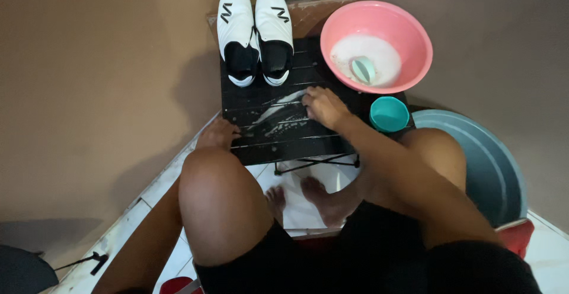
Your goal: The person removes the laces from a pair of white sneakers, scrubs them with a brush and soapy water on a small table, and rinses them with water from a cup. The laces are then placed back on the table.
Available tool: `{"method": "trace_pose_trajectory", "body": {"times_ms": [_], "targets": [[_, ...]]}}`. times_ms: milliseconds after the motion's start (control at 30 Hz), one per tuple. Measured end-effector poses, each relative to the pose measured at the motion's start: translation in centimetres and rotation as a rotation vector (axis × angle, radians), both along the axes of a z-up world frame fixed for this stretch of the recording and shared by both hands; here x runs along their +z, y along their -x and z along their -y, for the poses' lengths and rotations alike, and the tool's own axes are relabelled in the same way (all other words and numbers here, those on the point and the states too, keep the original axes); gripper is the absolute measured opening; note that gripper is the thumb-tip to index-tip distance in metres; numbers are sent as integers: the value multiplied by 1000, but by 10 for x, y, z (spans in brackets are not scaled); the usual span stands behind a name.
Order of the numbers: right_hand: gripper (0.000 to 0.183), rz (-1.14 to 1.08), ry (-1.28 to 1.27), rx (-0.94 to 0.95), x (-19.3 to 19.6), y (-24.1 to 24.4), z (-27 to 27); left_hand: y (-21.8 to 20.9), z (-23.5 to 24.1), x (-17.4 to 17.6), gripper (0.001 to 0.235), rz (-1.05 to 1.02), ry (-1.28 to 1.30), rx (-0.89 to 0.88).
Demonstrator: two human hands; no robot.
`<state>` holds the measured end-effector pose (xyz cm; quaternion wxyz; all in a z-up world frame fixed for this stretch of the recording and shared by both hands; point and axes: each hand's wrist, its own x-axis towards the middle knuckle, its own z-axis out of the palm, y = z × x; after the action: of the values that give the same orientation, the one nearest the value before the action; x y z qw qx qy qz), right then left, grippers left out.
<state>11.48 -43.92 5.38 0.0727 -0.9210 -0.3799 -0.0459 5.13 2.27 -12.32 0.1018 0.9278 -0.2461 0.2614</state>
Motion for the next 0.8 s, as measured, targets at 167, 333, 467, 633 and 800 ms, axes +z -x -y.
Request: {"method": "trace_pose_trajectory", "body": {"times_ms": [167,333,467,633,800], "targets": [[30,-184,-74,-68,26,23,-12,-2,-9,50,20,-448,112,10],[18,-291,-314,-186,-9,0,5,20,6,104,26,-694,421,76],[24,-952,-722,-338,6,-12,28,36,32,167,44,-770,-292,186],[16,-1192,-835,-548,65,16,18,46,31,238,40,-1216,702,286],[17,-1156,-713,-704,29,-7,24,30,28,202,44,-1323,931,329]]}}
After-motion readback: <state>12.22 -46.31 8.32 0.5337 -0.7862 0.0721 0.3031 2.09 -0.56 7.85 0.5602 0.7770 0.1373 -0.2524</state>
